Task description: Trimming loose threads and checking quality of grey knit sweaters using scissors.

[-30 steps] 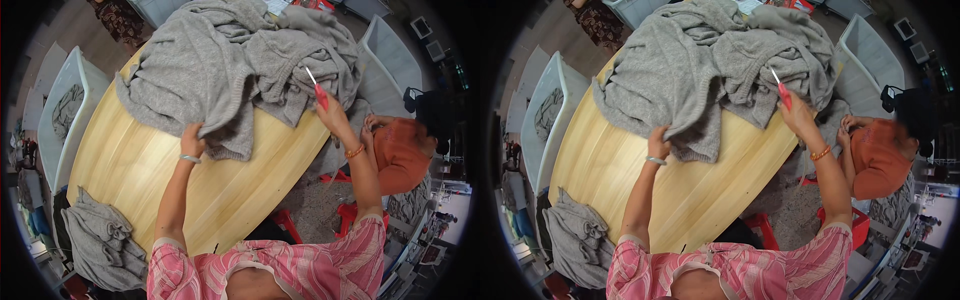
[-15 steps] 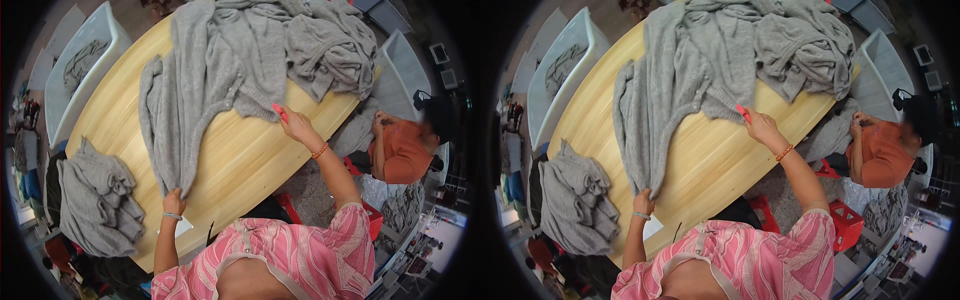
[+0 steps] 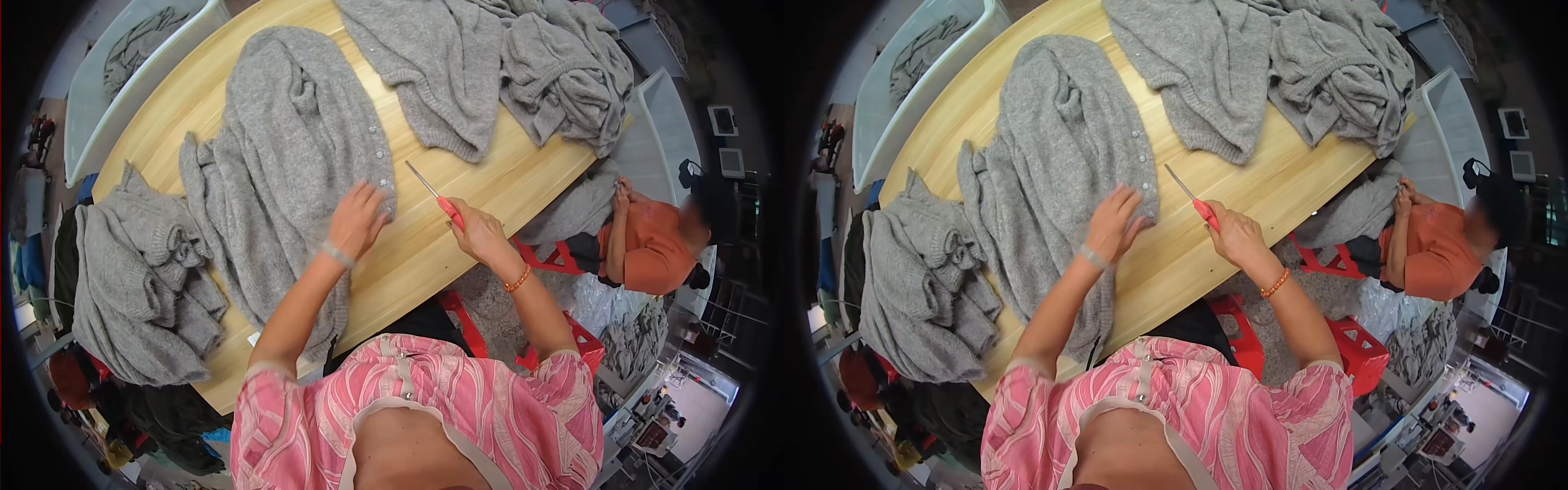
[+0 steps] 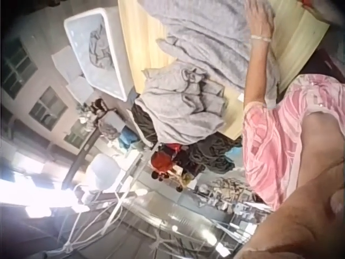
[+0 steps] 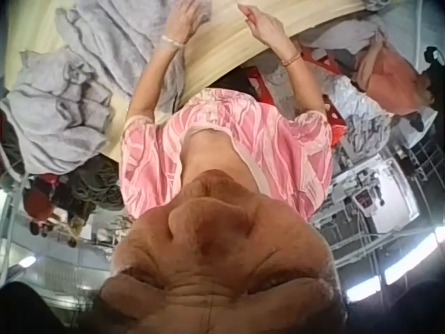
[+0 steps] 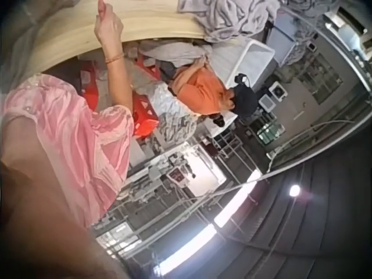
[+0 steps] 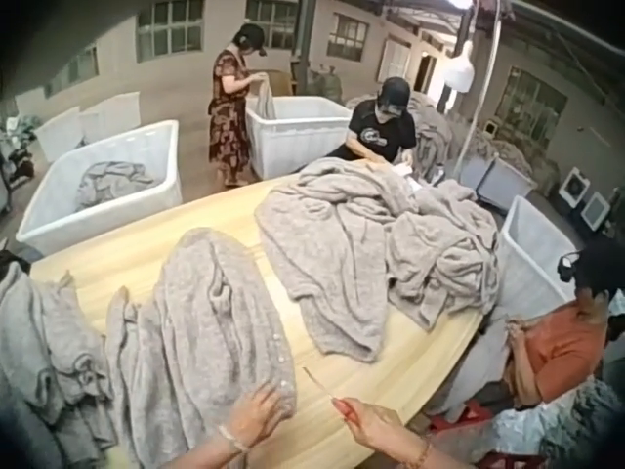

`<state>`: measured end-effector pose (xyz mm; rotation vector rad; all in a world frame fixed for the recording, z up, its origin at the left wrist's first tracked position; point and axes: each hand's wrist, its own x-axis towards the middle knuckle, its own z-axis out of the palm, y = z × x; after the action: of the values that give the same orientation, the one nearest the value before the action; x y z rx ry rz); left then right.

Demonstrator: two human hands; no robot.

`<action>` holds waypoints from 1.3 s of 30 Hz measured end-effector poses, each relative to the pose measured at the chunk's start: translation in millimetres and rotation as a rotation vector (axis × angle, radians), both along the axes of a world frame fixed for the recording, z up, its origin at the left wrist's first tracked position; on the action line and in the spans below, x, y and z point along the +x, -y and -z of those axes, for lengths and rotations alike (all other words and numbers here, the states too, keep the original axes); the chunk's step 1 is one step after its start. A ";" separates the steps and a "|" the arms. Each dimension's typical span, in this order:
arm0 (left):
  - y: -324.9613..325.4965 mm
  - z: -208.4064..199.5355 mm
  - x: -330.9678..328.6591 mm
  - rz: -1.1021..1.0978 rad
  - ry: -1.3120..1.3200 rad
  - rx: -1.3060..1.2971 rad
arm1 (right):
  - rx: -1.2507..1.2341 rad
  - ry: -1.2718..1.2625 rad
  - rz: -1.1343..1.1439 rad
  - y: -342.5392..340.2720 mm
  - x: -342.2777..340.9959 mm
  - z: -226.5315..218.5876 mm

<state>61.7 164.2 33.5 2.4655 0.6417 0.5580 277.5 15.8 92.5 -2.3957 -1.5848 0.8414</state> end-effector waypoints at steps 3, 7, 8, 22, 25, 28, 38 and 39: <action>-17.8 62.3 37.1 0.091 -0.272 0.129 | 0.080 -0.034 -0.037 8.2 -7.5 -2.5; -23.4 88.3 60.8 0.053 -0.386 0.117 | -0.197 -0.094 -0.074 22.3 -9.6 -12.3; -25.7 88.8 67.0 0.035 -0.408 0.096 | -0.204 -0.102 -0.068 19.9 -4.5 -12.5; -41.5 85.9 120.1 -0.003 -0.410 0.120 | -0.092 -0.135 -0.084 -31.1 69.3 1.1; -47.7 92.5 118.3 -0.002 -0.369 0.130 | -0.038 -0.209 -0.004 -13.9 65.0 -0.7; -59.7 93.4 126.6 0.047 -0.273 -0.029 | 0.086 -0.206 0.056 -5.1 73.9 14.4; -118.2 112.7 174.5 -0.115 -0.420 0.227 | -0.082 -0.123 0.018 -76.5 102.3 10.7; -116.8 112.3 177.1 -0.109 -0.424 0.224 | -0.044 -0.118 0.011 -87.8 107.1 13.1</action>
<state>238.8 281.0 -78.9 2.8019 0.9249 0.1468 384.7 103.6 79.4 -2.3342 -1.5230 1.0057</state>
